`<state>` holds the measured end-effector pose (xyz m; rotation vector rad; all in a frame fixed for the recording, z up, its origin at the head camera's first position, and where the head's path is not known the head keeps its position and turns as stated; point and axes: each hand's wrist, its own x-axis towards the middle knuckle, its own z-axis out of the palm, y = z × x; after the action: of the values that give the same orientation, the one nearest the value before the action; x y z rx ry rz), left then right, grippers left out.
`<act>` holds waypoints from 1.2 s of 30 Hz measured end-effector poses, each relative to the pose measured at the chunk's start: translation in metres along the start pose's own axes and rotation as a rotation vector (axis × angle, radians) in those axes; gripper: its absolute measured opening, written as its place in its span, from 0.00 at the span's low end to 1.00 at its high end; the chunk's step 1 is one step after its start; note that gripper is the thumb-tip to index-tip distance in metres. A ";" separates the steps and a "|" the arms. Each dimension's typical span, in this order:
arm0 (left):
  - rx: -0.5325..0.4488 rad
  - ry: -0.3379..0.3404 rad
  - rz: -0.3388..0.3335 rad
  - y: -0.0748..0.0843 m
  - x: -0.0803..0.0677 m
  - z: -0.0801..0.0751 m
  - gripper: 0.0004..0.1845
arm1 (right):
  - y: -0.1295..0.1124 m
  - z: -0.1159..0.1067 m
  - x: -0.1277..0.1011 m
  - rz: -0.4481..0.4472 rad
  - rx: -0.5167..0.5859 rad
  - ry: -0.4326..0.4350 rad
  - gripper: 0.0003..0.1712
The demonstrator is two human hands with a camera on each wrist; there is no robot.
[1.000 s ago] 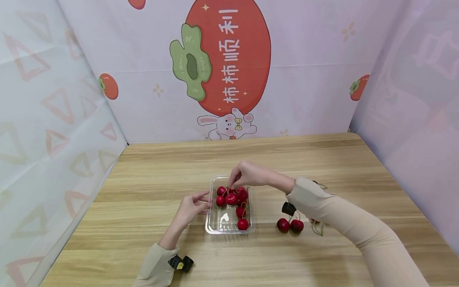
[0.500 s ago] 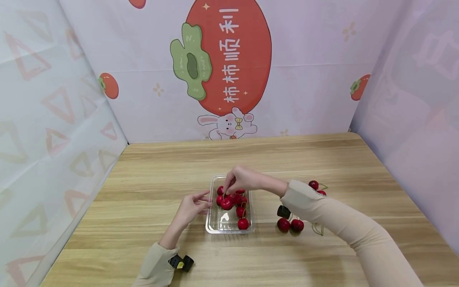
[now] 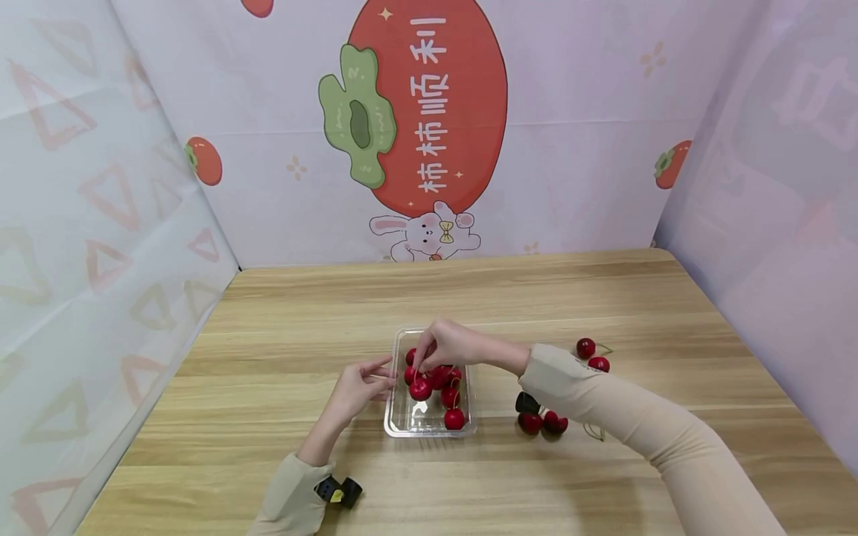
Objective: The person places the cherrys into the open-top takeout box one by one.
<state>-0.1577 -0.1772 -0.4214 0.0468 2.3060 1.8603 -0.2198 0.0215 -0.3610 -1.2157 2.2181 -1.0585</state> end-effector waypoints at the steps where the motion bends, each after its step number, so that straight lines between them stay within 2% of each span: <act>1: -0.001 0.003 -0.004 0.000 0.000 0.000 0.24 | 0.000 0.001 0.000 0.004 0.003 0.000 0.04; 10: 0.011 0.005 -0.008 0.000 0.000 0.001 0.24 | 0.005 0.005 -0.002 0.001 -0.053 0.000 0.03; 17: -0.004 0.005 -0.014 -0.001 0.000 0.001 0.25 | 0.008 0.009 -0.004 0.027 -0.016 -0.005 0.03; 26: -0.012 0.005 -0.017 -0.002 0.001 0.001 0.25 | 0.012 0.012 -0.008 -0.010 -0.045 -0.005 0.02; 36: -0.004 0.009 -0.017 -0.001 0.000 0.001 0.25 | 0.016 0.014 -0.014 -0.063 -0.031 -0.023 0.02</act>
<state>-0.1578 -0.1763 -0.4226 0.0176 2.3013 1.8608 -0.2120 0.0331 -0.3822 -1.3120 2.1995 -1.0320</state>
